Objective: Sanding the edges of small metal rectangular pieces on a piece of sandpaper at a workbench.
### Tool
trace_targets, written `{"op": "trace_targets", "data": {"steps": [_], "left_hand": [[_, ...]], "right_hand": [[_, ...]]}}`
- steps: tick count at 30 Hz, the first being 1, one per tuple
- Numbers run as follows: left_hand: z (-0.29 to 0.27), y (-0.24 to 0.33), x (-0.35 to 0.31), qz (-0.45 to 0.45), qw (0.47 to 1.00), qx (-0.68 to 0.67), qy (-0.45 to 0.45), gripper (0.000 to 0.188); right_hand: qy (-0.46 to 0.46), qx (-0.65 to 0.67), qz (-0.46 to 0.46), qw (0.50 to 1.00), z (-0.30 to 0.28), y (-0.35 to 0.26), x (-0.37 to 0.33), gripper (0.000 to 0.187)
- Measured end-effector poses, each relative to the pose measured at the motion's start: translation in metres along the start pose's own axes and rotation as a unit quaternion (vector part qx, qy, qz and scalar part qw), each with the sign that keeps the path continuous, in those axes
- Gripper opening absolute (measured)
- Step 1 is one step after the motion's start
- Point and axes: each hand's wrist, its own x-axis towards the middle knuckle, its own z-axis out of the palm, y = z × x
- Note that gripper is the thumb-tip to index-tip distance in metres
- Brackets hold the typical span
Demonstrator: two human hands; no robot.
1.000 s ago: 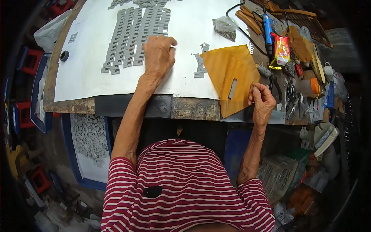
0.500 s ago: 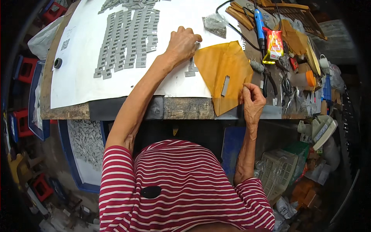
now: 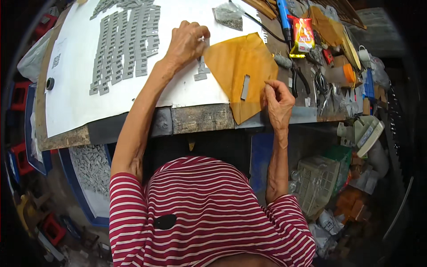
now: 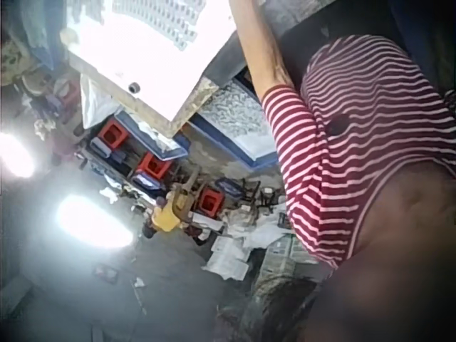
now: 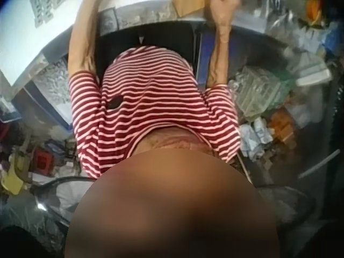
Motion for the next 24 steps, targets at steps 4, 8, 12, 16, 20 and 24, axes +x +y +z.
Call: {"op": "trace_targets", "data": {"steps": [4, 8, 12, 16, 20, 24], "left_hand": [[-0.004, 0.000, -0.003, -0.024, 0.998, -0.064, -0.003, 0.012], [-0.014, 0.007, -0.011, -0.050, 0.989, -0.139, 0.023, 0.014], [-0.032, 0.025, -0.025, -0.119, 0.957, -0.264, 0.023, 0.015], [-0.047, 0.038, -0.043, -0.170, 0.934, -0.312, 0.029, 0.013], [-0.042, 0.037, -0.054, -0.198, 0.903, -0.378, 0.060, 0.015], [-0.045, 0.037, -0.057, -0.233, 0.894, -0.384, 0.015, 0.019]], "right_hand": [[-0.030, -0.062, -0.032, 0.997, 0.008, -0.006, 0.009, 0.012], [-0.054, -0.151, -0.110, 0.981, 0.017, -0.001, 0.021, 0.012], [-0.092, -0.212, -0.133, 0.964, 0.021, 0.002, 0.031, 0.009], [-0.112, -0.240, -0.156, 0.952, 0.021, -0.005, 0.034, 0.009], [-0.136, -0.262, -0.176, 0.939, 0.020, -0.008, 0.037, 0.007], [-0.161, -0.266, -0.176, 0.934, 0.015, -0.003, 0.043, 0.007]]}}
